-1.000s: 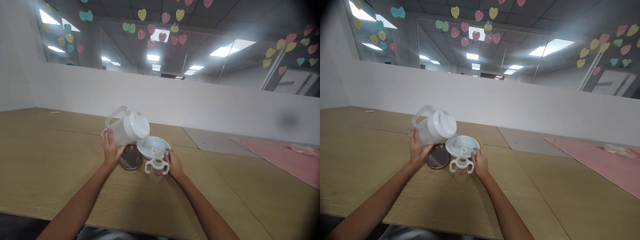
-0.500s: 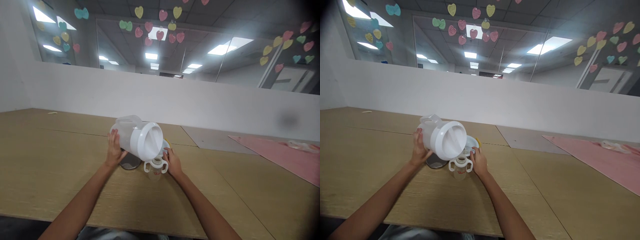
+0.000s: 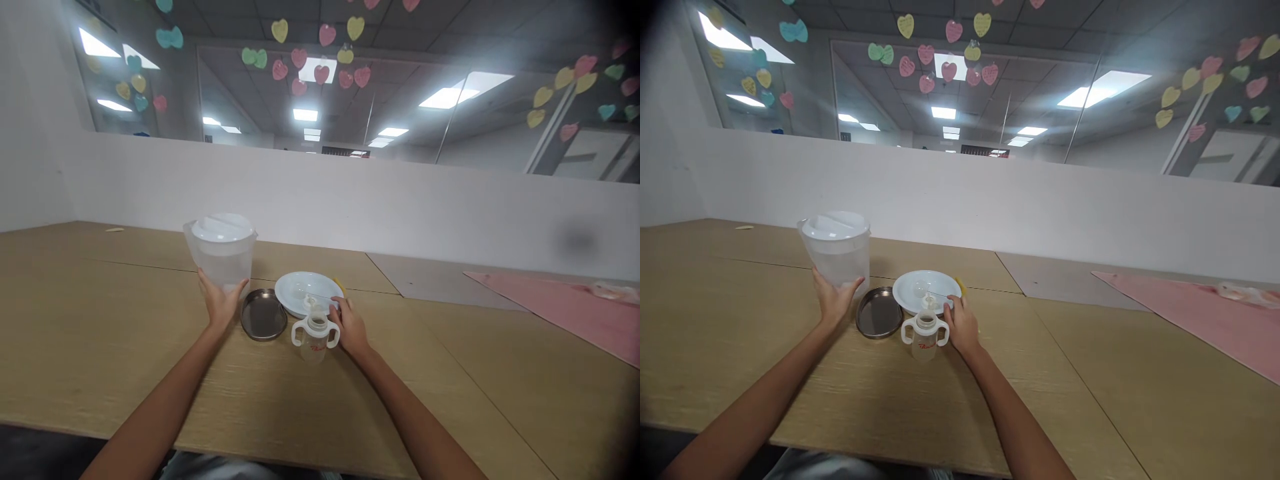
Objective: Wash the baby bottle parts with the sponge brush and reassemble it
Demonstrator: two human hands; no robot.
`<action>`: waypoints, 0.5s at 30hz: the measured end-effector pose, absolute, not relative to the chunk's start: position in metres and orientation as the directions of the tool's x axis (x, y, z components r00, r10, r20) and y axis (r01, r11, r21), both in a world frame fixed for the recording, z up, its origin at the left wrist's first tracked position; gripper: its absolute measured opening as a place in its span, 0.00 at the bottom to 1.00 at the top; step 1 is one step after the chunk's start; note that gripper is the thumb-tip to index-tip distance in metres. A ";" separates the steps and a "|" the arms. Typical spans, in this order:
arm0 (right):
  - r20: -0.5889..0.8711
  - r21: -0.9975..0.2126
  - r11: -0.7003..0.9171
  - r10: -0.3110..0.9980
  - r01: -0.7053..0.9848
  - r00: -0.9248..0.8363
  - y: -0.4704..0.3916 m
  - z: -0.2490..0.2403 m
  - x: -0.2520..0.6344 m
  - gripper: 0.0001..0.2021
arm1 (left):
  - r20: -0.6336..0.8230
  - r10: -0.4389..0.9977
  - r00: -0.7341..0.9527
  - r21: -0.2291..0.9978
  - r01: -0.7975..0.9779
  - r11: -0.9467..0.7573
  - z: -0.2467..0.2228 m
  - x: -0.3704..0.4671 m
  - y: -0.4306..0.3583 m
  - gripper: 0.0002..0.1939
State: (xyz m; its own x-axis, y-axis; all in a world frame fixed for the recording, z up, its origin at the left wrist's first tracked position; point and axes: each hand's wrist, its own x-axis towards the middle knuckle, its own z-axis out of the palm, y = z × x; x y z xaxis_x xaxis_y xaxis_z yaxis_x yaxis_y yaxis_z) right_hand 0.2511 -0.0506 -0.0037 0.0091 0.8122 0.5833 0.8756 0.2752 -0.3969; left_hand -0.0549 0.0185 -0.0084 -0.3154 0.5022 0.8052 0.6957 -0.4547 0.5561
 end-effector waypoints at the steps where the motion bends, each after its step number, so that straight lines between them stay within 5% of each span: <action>1: 0.587 -0.394 0.277 0.810 0.876 0.008 -0.051 -0.004 0.251 0.18 | 0.779 0.473 -0.412 0.613 0.659 -0.435 -0.010 -0.057 0.021 0.42; 3: 0.593 -0.389 0.282 0.806 0.877 0.004 -0.051 -0.004 0.251 0.18 | 0.712 0.429 -0.556 0.702 0.585 -0.406 -0.012 -0.059 0.024 0.49; 6: 0.596 -0.382 0.288 0.803 0.878 -0.005 -0.050 -0.004 0.251 0.18 | 0.701 0.455 -0.549 0.711 0.587 -0.388 -0.015 -0.060 0.026 0.54; 15: 0.609 -0.363 0.292 0.793 0.885 -0.011 -0.050 -0.004 0.252 0.18 | 0.745 0.464 -0.480 0.654 0.662 -0.365 -0.025 -0.064 0.031 0.53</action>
